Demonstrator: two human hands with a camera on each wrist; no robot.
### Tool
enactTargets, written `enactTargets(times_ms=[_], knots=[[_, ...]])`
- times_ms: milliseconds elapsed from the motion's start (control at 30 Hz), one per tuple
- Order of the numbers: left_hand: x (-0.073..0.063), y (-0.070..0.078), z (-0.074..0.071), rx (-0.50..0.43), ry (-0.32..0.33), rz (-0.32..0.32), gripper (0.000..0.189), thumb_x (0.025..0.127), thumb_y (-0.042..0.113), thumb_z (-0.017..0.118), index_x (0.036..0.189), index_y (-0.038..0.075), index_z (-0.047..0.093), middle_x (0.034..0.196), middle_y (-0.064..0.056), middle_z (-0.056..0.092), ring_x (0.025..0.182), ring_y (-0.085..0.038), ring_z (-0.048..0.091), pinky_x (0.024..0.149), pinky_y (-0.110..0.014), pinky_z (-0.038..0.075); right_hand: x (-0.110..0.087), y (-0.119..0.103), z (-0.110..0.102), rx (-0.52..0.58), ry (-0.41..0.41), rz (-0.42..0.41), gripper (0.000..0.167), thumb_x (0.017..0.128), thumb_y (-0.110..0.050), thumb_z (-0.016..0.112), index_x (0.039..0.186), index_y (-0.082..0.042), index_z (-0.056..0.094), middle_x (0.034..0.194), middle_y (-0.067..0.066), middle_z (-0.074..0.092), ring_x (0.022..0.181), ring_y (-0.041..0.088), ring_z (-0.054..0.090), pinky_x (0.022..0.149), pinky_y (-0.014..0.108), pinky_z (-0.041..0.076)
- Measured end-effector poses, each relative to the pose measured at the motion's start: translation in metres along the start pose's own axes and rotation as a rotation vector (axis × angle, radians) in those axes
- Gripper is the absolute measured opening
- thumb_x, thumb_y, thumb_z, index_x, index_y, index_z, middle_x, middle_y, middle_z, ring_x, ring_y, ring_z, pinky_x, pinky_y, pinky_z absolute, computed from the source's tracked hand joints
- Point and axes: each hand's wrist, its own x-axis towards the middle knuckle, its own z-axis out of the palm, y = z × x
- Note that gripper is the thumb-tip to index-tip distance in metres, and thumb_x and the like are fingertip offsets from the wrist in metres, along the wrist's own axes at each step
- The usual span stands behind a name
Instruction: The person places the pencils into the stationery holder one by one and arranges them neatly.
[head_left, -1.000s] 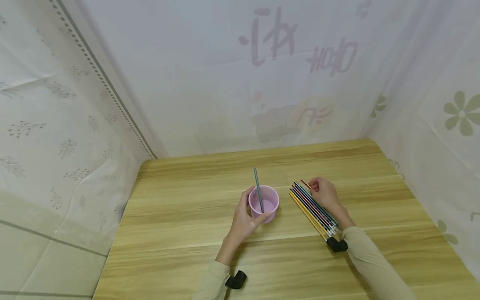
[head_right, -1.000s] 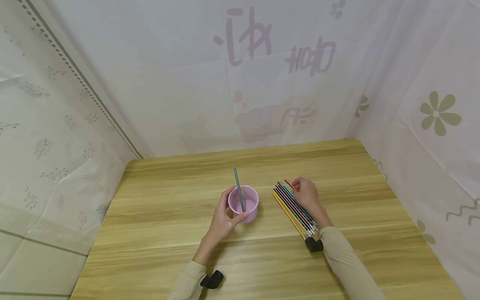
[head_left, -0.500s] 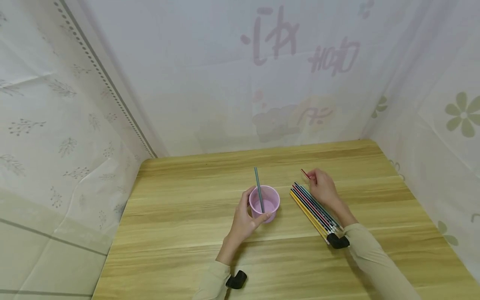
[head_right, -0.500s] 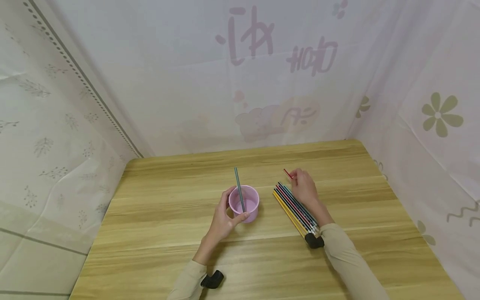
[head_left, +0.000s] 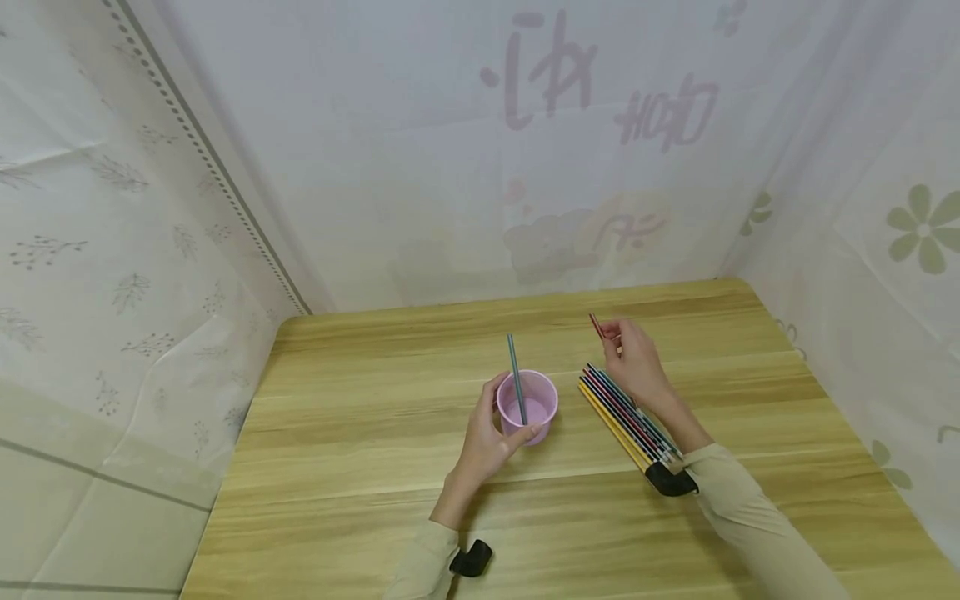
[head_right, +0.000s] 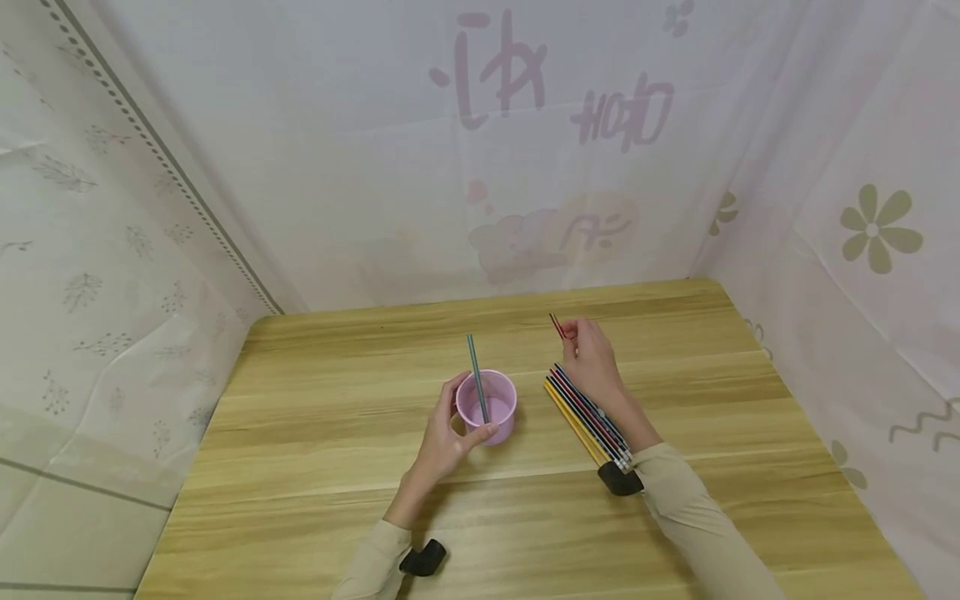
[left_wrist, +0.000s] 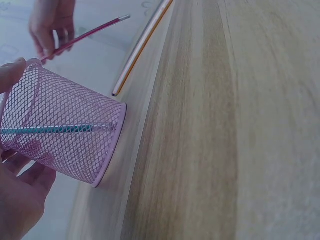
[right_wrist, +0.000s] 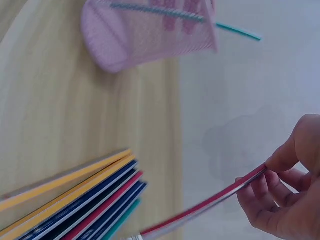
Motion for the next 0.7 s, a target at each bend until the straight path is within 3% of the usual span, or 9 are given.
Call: enactTargets(times_ms=[133, 367, 433, 567, 700], knots=[[0.0, 0.006, 0.001, 0.0, -0.008, -0.01, 0.09, 0.078, 0.006, 0.085, 0.152, -0.001, 0.034, 0.145, -0.026, 0.051, 0.132, -0.046, 0.051, 0.112, -0.061, 0.042, 0.004, -0.015, -0.005, 0.06, 0.005, 0.031, 0.022, 0.096, 0.002, 0.054, 0.117, 0.007, 0.058, 0.104, 0.021, 0.064, 0.091, 0.033, 0.065, 0.071, 0.025, 0.051], [-0.002, 0.041, -0.007, -0.001, -0.04, -0.001, 0.085, 0.08, 0.005, 0.082, 0.147, -0.013, 0.034, 0.141, -0.034, 0.05, 0.129, -0.052, 0.051, 0.11, -0.066, 0.042, 0.008, -0.043, -0.011, 0.197, 0.055, 0.053, 0.023, 0.096, 0.001, 0.057, 0.118, 0.006, 0.058, 0.106, 0.021, 0.065, 0.094, 0.031, 0.065, 0.068, 0.009, 0.051], [-0.002, 0.038, -0.006, 0.005, -0.036, 0.006, 0.085, 0.08, 0.005, 0.082, 0.147, -0.013, 0.033, 0.14, -0.034, 0.05, 0.129, -0.052, 0.051, 0.109, -0.066, 0.042, 0.009, -0.05, -0.011, 0.235, 0.086, 0.05, 0.022, 0.096, 0.003, 0.058, 0.117, 0.007, 0.059, 0.106, 0.021, 0.065, 0.094, 0.03, 0.065, 0.068, 0.007, 0.051], [-0.001, 0.018, 0.0, 0.015, -0.016, 0.011, 0.088, 0.08, 0.005, 0.083, 0.15, -0.01, 0.032, 0.142, -0.033, 0.049, 0.129, -0.051, 0.051, 0.109, -0.067, 0.042, 0.01, -0.063, -0.012, 0.318, 0.16, 0.02, 0.021, 0.094, 0.006, 0.06, 0.115, 0.009, 0.058, 0.103, 0.02, 0.064, 0.092, 0.024, 0.063, 0.07, 0.007, 0.054], [-0.001, 0.003, 0.001, 0.008, -0.002, 0.001, 0.091, 0.078, 0.009, 0.085, 0.152, -0.002, 0.033, 0.144, -0.027, 0.05, 0.131, -0.047, 0.052, 0.111, -0.064, 0.043, 0.012, -0.076, -0.015, 0.409, 0.219, -0.039, 0.02, 0.094, 0.008, 0.061, 0.113, 0.011, 0.058, 0.1, 0.021, 0.063, 0.09, 0.016, 0.063, 0.075, 0.01, 0.057]])
